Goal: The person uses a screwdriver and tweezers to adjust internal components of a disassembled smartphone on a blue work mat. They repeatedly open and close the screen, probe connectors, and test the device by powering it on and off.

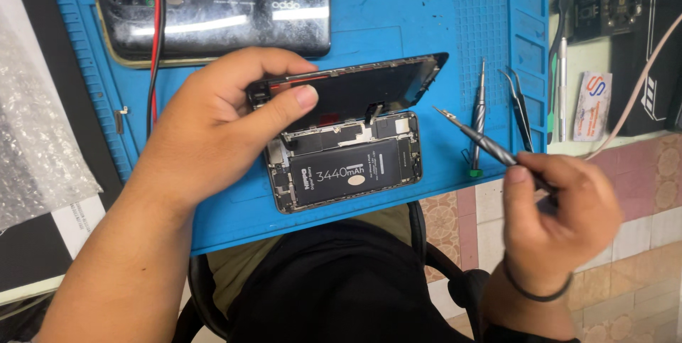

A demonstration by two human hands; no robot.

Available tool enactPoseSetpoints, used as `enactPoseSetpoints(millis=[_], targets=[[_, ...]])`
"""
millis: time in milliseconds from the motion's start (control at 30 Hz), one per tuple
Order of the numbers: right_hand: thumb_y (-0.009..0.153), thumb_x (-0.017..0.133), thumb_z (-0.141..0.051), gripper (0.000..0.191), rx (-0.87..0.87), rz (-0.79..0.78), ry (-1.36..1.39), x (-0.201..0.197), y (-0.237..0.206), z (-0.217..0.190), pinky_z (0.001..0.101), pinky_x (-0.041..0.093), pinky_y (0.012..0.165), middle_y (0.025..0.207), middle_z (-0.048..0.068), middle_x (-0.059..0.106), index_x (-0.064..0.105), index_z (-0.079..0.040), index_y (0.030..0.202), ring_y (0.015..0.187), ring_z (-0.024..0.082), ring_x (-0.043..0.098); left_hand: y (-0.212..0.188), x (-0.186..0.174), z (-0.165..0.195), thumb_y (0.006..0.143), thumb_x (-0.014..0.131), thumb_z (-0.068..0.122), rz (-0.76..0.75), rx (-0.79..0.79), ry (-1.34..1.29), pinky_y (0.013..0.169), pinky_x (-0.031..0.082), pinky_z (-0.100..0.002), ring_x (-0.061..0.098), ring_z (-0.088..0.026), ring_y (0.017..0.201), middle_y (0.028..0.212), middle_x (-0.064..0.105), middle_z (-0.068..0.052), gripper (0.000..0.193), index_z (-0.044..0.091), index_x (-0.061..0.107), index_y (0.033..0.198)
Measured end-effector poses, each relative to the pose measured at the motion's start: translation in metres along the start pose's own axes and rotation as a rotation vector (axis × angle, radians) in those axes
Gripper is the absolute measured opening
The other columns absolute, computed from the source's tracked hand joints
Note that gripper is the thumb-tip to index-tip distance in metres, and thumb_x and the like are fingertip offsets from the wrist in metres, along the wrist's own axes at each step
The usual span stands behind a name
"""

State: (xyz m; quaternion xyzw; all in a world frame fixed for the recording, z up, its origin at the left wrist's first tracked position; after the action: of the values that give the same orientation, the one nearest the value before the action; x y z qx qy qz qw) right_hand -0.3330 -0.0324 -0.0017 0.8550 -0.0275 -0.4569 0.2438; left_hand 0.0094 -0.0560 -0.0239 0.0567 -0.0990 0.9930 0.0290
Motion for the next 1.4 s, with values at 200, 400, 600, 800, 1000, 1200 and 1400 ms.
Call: enactPoseSetpoints(millis=[200, 400, 600, 800, 1000, 1200, 1400], targets=[[0.106, 0.077, 0.0, 0.01, -0.031, 0.093, -0.016, 0.019, -0.023, -0.007, 0.0239, 0.047, 0.067, 0.098, 0.01, 0.068, 0.069, 0.0, 0.113, 0.078, 0.014, 0.063, 0.002, -0.001, -0.004, 0.098, 0.071, 0.016, 0.013, 0.025, 0.038, 0.083, 0.06, -0.025, 0.071, -0.01, 0.097, 0.108, 0.076, -0.005, 0.029, 0.003, 0.069, 0.124], [0.104, 0.077, 0.001, 0.015, -0.067, 0.105, 0.043, 0.027, -0.025, -0.012, 0.0233, 0.048, 0.066, 0.097, 0.011, 0.067, 0.068, 0.001, 0.116, 0.078, 0.015, 0.063, 0.002, -0.002, -0.005, 0.097, 0.071, 0.017, 0.005, 0.02, 0.066, 0.084, 0.06, -0.025, 0.072, -0.011, 0.098, 0.109, 0.077, -0.006, 0.03, 0.003, 0.069, 0.124], [0.107, 0.077, 0.002, 0.011, -0.037, 0.098, 0.02, 0.024, -0.027, -0.013, 0.0239, 0.045, 0.067, 0.098, 0.01, 0.067, 0.069, 0.002, 0.114, 0.079, 0.015, 0.062, 0.003, -0.003, -0.006, 0.099, 0.072, 0.017, -0.037, 0.079, 0.038, 0.087, 0.059, -0.025, 0.071, -0.01, 0.098, 0.109, 0.076, -0.005, 0.028, 0.003, 0.07, 0.123], [0.102, 0.08, -0.001, 0.013, -0.068, 0.073, 0.069, 0.026, -0.027, -0.022, 0.0242, 0.04, 0.064, 0.096, 0.013, 0.069, 0.07, 0.002, 0.109, 0.075, 0.016, 0.058, 0.003, -0.008, -0.008, 0.101, 0.073, 0.017, -0.054, 0.158, 0.079, 0.088, 0.057, -0.025, 0.068, -0.009, 0.099, 0.107, 0.073, -0.002, 0.027, 0.005, 0.07, 0.125], [0.103, 0.077, -0.006, 0.012, -0.087, -0.041, 0.166, 0.024, -0.011, -0.036, 0.0208, 0.039, 0.065, 0.098, 0.011, 0.07, 0.069, 0.0, 0.108, 0.076, 0.013, 0.058, 0.001, -0.006, -0.006, 0.103, 0.071, 0.018, -0.095, 0.191, 0.001, 0.092, 0.059, -0.024, 0.07, -0.008, 0.104, 0.113, 0.075, -0.001, 0.026, 0.006, 0.07, 0.125], [0.102, 0.075, 0.002, 0.01, 0.066, -0.05, 0.331, 0.037, 0.006, -0.044, 0.0188, 0.039, 0.07, 0.099, 0.011, 0.067, 0.068, 0.005, 0.108, 0.078, 0.009, 0.054, 0.003, -0.008, -0.007, 0.102, 0.071, 0.018, -0.055, 0.24, 0.123, 0.094, 0.058, -0.028, 0.068, -0.01, 0.103, 0.111, 0.073, -0.003, 0.025, 0.008, 0.069, 0.125], [0.102, 0.075, 0.001, 0.009, 0.161, -0.031, 0.472, 0.05, 0.021, -0.049, 0.0175, 0.042, 0.073, 0.098, 0.008, 0.067, 0.067, 0.005, 0.105, 0.079, 0.007, 0.057, -0.004, -0.011, -0.005, 0.103, 0.066, 0.012, -0.054, 0.389, 0.056, 0.104, 0.056, -0.028, 0.064, -0.011, 0.115, 0.134, 0.064, 0.002, 0.034, 0.011, 0.06, 0.136]])
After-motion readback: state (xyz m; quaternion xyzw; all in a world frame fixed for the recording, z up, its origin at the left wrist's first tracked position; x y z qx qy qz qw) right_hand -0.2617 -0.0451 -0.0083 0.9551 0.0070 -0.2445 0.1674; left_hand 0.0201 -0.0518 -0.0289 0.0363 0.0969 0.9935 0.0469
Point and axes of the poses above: each hand's wrist, its own y-axis towards the middle knuckle, its own x-axis out of the palm, z = x × y, the point moved 4 cm from there along y, towards the middle knuckle
